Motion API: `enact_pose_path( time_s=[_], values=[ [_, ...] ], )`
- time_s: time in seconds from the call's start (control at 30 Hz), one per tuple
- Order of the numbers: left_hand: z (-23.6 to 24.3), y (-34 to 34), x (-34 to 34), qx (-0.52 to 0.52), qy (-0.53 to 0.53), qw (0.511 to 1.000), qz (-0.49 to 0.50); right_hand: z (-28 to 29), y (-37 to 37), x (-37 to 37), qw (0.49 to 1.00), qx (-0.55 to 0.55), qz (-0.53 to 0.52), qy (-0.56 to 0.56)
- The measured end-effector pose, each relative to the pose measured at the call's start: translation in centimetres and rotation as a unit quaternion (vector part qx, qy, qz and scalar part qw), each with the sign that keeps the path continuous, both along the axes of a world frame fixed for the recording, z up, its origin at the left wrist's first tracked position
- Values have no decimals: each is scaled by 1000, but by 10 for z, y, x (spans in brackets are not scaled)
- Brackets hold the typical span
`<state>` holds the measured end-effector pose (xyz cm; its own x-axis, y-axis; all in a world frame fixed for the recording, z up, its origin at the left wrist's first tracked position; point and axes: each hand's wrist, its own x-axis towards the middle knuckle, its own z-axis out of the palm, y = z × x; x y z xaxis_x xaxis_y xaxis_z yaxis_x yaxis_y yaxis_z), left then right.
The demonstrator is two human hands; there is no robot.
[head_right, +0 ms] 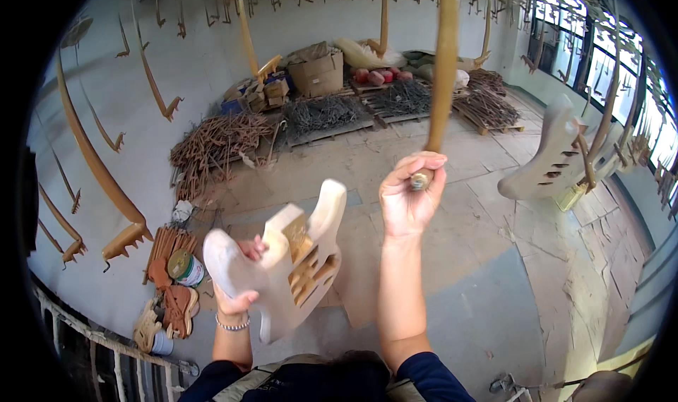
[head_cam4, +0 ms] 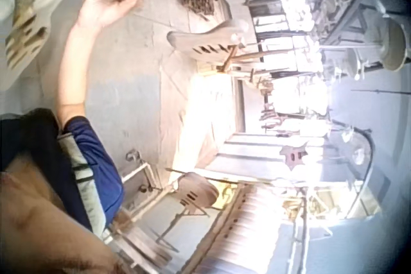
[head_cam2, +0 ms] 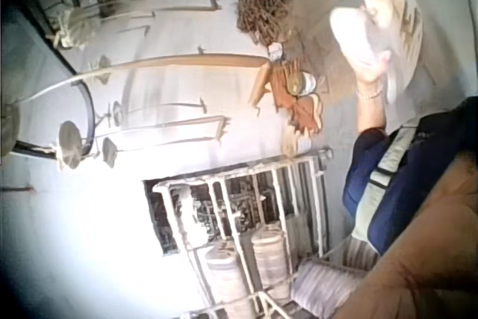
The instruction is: The person uses a hand tool to carve and smooth the surface of a wooden piece shaped like a guitar body. They repeatedly scrape the wood, rotate the piece to work on different sides, and place it on a rack of similar items before picking it up again to continue the process.
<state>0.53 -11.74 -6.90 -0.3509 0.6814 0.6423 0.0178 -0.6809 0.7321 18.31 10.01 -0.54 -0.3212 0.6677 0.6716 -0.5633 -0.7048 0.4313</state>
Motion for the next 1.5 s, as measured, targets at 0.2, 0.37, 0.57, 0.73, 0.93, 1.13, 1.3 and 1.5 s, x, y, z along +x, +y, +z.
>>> enact_pose_path(
  time_s=[0.2,0.37,0.57,0.73,0.93,1.13,1.3,1.5],
  values=[
    [64,47,-4,68,9,997,-34,-7,-56,-6,571,133,-775,-235],
    [90,83,8,107,13,983,-150,-13,-74,14,389,190,-846,-312],
    [111,106,22,145,49,955,-255,-1,-69,23,332,159,-876,-312],
    [113,112,24,125,40,938,-320,-5,-93,21,295,149,-872,-361],
    [119,117,5,171,82,879,-438,-3,-110,7,261,131,-876,-383],
    [113,136,-1,58,68,920,-381,-23,-88,-1,251,45,-836,-485],
    [94,163,10,146,90,955,-243,-128,-115,59,80,11,-774,-627],
    [57,164,91,372,172,902,134,-297,-226,153,116,-132,-546,-819]
  ],
)
